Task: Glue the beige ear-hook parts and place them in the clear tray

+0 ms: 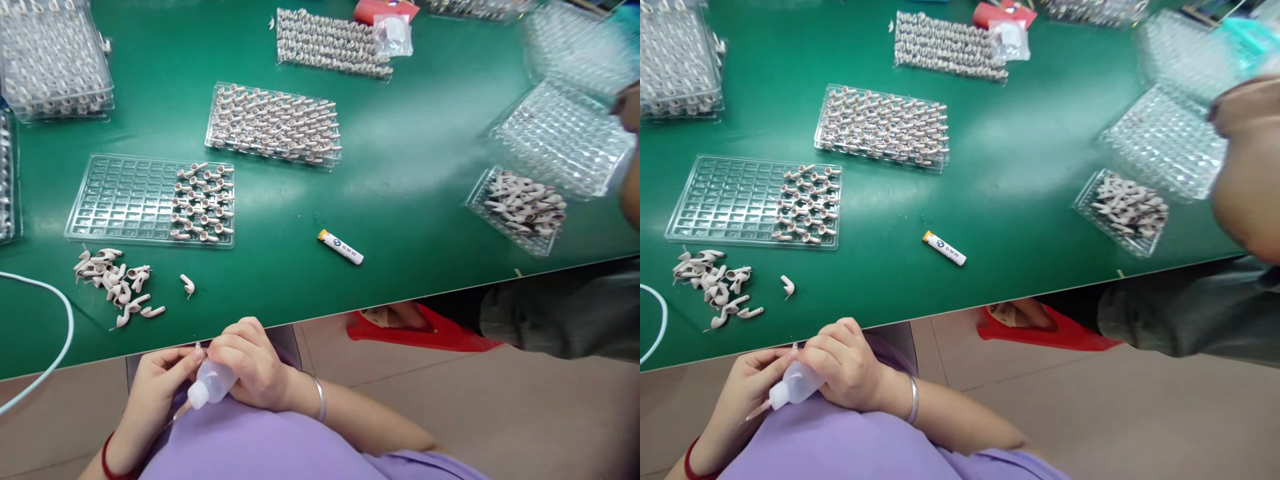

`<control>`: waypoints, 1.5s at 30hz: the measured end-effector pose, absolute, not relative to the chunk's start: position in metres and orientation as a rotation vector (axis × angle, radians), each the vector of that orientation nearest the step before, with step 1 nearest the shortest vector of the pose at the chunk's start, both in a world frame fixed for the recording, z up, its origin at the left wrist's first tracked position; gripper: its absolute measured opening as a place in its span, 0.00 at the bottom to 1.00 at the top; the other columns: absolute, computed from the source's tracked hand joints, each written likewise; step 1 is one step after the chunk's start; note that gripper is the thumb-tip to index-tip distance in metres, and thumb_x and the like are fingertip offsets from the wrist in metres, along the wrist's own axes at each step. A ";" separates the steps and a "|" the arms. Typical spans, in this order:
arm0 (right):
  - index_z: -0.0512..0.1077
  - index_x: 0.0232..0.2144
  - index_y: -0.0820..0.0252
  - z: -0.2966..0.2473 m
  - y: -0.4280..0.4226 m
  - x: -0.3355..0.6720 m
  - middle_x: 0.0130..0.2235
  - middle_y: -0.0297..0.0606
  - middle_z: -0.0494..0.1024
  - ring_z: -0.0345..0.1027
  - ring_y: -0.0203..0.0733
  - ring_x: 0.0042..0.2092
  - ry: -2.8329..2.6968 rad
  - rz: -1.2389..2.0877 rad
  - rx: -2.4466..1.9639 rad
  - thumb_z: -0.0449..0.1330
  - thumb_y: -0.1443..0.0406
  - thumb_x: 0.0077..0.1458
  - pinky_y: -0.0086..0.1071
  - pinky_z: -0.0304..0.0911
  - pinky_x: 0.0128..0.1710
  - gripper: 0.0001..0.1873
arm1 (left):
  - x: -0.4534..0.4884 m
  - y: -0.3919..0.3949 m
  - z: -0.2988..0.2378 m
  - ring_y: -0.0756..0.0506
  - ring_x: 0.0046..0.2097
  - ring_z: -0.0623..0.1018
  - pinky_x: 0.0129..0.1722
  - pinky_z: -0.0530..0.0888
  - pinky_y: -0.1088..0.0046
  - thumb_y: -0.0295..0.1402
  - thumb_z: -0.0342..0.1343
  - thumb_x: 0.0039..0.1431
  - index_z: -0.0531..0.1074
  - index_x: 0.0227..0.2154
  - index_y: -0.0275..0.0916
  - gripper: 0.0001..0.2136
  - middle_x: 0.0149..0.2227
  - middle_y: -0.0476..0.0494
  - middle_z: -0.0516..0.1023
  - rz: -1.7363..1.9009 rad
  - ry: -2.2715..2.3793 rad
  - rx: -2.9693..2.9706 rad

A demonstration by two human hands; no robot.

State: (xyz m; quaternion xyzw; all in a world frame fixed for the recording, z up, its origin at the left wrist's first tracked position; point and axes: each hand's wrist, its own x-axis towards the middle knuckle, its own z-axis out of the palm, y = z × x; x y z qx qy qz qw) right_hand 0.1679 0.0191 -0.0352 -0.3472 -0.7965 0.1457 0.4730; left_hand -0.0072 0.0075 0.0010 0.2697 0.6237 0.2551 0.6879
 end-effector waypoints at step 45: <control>0.65 0.42 0.53 -0.019 0.036 0.211 0.34 0.32 0.73 0.69 0.36 0.32 -1.406 0.906 -1.211 0.66 0.66 0.52 0.31 0.68 0.32 0.17 | -0.005 0.044 0.039 0.54 0.23 0.73 0.24 0.69 0.80 0.32 0.64 0.54 0.78 0.30 0.42 0.01 0.26 0.53 0.76 0.863 1.368 1.982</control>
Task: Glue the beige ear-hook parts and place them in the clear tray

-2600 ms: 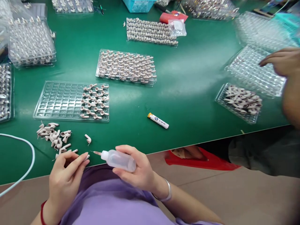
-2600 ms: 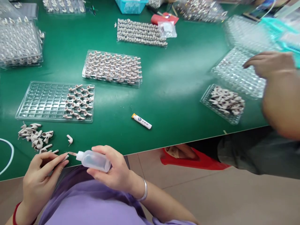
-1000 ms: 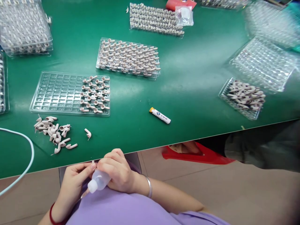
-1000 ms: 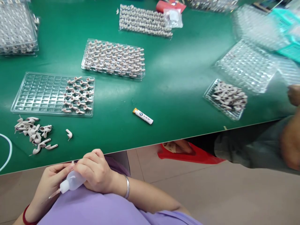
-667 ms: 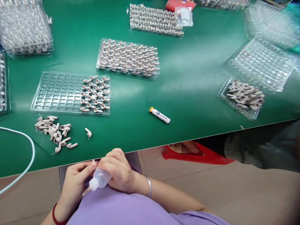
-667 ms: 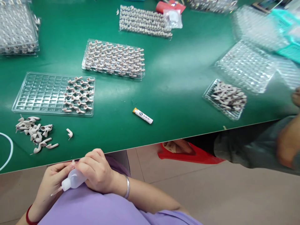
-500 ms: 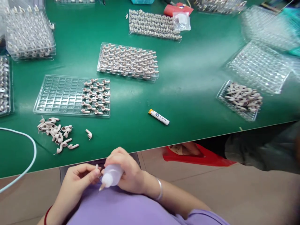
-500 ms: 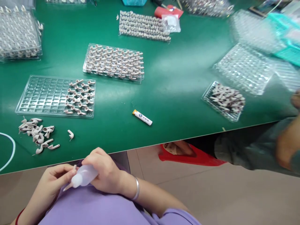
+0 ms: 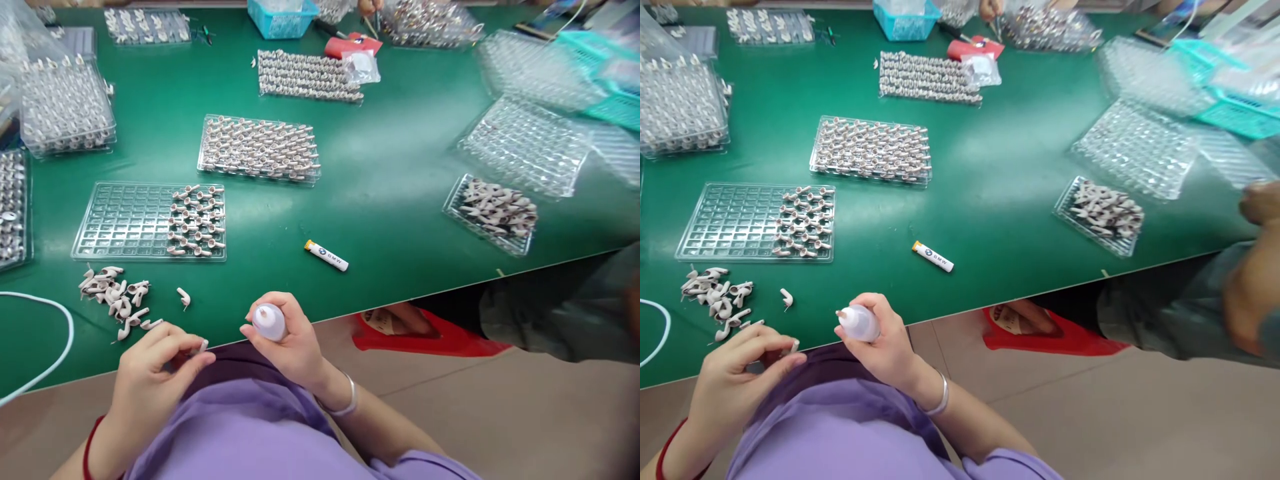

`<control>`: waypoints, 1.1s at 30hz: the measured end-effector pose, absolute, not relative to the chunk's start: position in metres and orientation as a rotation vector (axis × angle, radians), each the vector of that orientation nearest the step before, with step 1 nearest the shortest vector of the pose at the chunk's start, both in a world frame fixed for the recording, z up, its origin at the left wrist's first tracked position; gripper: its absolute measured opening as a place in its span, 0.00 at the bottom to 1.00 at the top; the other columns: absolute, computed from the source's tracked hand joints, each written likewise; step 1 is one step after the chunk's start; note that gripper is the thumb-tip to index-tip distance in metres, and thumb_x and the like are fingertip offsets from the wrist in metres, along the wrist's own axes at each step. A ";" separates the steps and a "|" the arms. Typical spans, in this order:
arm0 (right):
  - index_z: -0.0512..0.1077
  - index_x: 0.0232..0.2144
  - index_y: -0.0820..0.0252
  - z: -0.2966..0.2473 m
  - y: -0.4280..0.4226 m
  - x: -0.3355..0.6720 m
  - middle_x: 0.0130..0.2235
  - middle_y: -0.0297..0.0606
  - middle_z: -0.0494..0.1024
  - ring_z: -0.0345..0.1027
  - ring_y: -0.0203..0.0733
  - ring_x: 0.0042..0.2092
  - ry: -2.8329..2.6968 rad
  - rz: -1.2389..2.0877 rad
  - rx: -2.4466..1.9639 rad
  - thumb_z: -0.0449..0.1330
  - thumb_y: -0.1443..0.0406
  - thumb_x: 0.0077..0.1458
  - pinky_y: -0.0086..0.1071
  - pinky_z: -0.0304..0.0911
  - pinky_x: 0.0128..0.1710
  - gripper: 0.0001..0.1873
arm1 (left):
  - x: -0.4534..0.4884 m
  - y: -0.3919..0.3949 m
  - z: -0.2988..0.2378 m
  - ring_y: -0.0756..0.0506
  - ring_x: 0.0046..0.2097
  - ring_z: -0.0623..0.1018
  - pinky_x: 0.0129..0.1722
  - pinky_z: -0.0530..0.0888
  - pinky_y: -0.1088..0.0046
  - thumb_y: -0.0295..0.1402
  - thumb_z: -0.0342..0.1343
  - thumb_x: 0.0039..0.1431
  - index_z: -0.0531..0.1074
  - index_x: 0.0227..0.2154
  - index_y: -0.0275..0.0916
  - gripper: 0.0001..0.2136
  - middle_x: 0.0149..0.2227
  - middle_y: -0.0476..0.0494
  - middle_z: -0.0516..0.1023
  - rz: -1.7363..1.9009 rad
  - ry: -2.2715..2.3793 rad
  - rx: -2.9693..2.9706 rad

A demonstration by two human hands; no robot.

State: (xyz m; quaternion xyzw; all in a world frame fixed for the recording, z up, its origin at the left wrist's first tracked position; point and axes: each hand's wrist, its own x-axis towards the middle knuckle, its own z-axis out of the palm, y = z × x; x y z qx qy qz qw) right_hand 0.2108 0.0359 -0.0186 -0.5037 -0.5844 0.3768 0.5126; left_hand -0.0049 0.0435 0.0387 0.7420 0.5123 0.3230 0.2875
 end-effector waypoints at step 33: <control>0.65 0.41 0.54 -0.020 0.036 0.209 0.34 0.34 0.75 0.70 0.37 0.31 -1.436 0.837 -1.227 0.65 0.66 0.53 0.31 0.68 0.30 0.15 | -0.028 0.136 0.062 0.44 0.32 0.77 0.33 0.67 0.69 0.41 0.49 0.63 0.77 0.31 0.42 0.14 0.32 0.46 0.79 0.312 1.588 2.472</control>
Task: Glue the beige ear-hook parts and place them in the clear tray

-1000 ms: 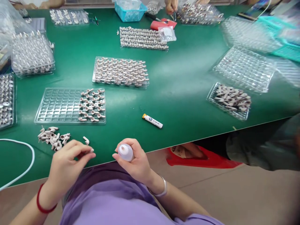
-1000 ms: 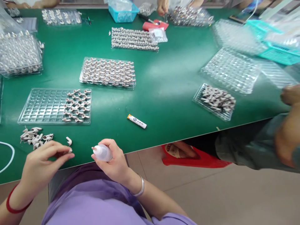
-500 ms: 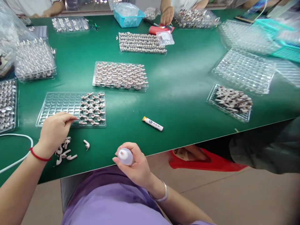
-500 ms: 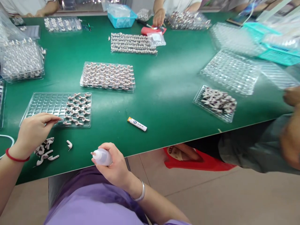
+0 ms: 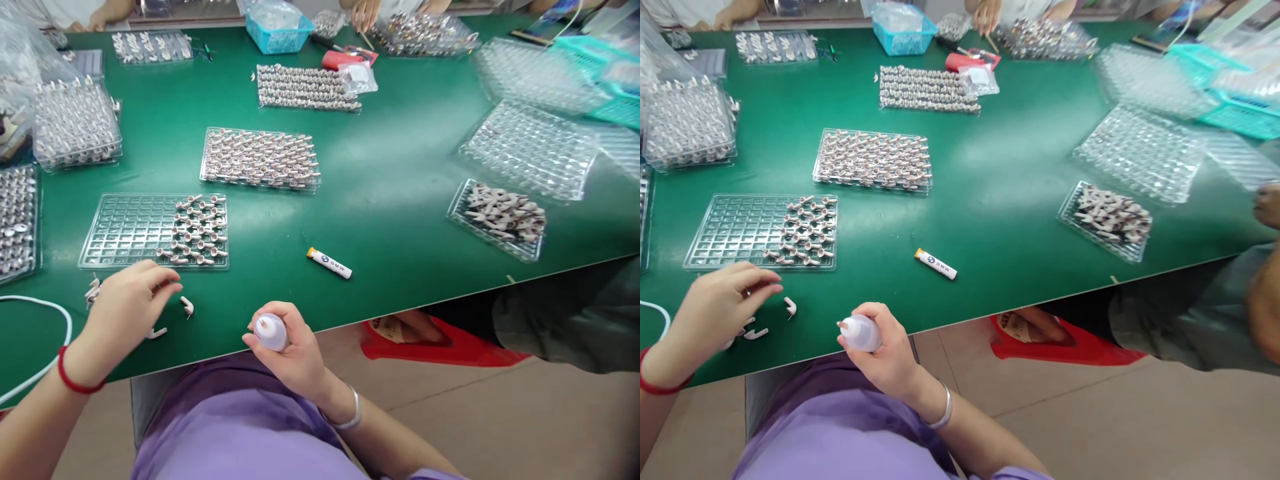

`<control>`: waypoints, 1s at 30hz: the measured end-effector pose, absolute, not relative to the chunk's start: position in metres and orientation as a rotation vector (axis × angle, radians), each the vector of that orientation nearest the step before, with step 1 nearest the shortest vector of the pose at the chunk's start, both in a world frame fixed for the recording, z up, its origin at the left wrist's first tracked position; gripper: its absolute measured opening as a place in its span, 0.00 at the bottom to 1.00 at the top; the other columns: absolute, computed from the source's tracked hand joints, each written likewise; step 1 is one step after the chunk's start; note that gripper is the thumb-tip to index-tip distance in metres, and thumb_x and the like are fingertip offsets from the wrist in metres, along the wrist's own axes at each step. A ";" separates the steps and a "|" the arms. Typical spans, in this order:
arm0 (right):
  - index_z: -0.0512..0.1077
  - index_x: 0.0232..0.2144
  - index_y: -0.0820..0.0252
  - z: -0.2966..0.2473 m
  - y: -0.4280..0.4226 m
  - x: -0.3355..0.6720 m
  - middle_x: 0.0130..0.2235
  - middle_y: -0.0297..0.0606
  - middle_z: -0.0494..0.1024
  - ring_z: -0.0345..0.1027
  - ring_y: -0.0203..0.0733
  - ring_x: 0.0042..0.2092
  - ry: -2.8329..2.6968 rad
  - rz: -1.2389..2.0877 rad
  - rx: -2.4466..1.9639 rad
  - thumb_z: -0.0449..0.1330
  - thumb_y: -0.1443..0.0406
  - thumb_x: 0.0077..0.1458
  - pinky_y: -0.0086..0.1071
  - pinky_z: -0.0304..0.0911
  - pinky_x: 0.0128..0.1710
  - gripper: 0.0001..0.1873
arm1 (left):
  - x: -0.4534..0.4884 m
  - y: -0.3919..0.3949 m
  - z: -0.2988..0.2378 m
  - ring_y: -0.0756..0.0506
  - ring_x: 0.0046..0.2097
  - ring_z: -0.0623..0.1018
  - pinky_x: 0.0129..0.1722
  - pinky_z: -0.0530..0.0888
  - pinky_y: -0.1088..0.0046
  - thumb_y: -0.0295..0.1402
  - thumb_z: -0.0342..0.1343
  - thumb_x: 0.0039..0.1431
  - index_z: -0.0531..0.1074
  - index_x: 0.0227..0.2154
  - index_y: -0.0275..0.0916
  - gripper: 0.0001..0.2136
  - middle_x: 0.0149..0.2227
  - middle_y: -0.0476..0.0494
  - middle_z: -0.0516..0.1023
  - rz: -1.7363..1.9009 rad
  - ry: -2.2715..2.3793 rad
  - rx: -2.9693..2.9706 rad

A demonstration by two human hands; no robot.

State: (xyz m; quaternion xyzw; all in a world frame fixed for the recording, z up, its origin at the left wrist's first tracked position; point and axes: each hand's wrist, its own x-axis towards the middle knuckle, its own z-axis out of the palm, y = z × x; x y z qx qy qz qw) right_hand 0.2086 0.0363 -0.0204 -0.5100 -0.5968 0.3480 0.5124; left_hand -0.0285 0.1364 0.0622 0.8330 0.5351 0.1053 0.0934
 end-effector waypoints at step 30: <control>0.65 0.40 0.56 0.003 0.052 0.189 0.34 0.33 0.73 0.67 0.34 0.31 -1.466 1.304 -0.840 0.65 0.66 0.50 0.28 0.66 0.30 0.16 | -0.011 0.055 0.042 0.48 0.26 0.70 0.28 0.67 0.74 0.44 0.59 0.57 0.81 0.21 0.40 0.16 0.23 0.44 0.75 0.389 1.100 1.125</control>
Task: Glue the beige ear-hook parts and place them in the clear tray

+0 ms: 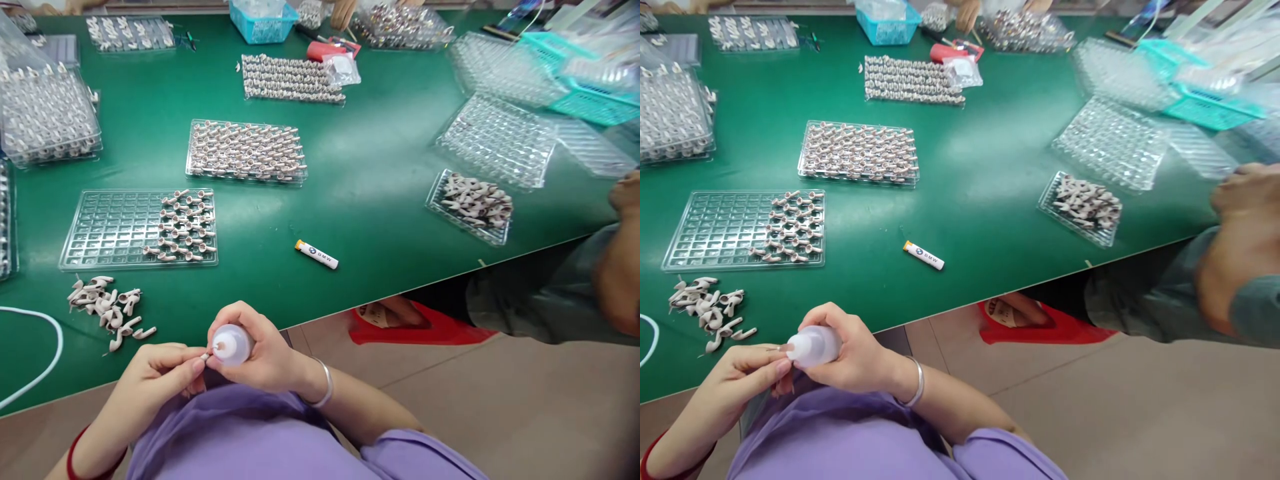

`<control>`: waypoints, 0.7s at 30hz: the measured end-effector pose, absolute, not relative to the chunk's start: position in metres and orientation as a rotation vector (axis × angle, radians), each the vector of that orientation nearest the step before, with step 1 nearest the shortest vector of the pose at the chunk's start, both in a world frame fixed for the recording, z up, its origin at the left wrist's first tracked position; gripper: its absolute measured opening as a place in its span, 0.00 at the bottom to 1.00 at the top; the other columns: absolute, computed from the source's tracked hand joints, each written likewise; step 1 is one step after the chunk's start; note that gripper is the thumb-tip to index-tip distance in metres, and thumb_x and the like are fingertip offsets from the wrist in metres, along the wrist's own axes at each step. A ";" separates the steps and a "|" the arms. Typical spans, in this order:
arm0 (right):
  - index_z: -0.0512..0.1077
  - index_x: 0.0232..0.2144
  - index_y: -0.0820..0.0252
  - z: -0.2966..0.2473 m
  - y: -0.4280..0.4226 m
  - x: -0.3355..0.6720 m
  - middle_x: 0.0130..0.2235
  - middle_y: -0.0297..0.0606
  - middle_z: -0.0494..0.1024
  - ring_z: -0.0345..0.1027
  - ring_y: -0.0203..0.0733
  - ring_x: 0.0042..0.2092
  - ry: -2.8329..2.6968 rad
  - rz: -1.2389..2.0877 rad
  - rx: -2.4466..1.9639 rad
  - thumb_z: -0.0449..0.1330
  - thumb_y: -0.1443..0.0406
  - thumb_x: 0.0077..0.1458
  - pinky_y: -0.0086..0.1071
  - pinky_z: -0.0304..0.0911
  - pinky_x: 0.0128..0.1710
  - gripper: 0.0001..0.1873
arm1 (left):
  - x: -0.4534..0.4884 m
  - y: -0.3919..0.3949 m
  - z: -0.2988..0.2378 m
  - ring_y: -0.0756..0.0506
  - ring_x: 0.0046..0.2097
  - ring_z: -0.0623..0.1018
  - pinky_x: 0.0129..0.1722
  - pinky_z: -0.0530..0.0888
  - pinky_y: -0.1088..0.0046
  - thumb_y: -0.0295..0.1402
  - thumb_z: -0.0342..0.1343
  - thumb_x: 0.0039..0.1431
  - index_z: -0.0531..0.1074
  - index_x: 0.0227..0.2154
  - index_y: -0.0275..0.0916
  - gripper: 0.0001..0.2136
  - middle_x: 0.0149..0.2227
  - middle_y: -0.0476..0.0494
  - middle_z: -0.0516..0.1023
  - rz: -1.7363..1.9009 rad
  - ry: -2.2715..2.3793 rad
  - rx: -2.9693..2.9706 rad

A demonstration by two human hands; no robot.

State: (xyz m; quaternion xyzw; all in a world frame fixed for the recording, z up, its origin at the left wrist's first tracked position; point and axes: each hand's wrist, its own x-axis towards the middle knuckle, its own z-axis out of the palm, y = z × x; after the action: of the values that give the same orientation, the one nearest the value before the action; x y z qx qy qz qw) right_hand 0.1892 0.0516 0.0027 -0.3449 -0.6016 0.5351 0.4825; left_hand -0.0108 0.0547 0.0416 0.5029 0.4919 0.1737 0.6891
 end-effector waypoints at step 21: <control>0.58 0.51 0.53 -0.006 0.039 0.207 0.40 0.35 0.72 0.68 0.36 0.34 -1.646 0.979 -1.079 0.62 0.68 0.55 0.29 0.68 0.33 0.24 | -0.029 0.050 0.021 0.47 0.33 0.78 0.37 0.73 0.71 0.25 0.62 0.57 0.78 0.42 0.35 0.09 0.34 0.42 0.81 0.900 1.388 2.718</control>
State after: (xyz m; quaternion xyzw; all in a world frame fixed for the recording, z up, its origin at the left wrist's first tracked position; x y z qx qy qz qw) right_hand 0.2065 0.0386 -0.0056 -0.4371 -0.6670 0.3969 0.4544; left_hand -0.0289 0.0505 0.0206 0.8540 0.4362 0.2828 -0.0201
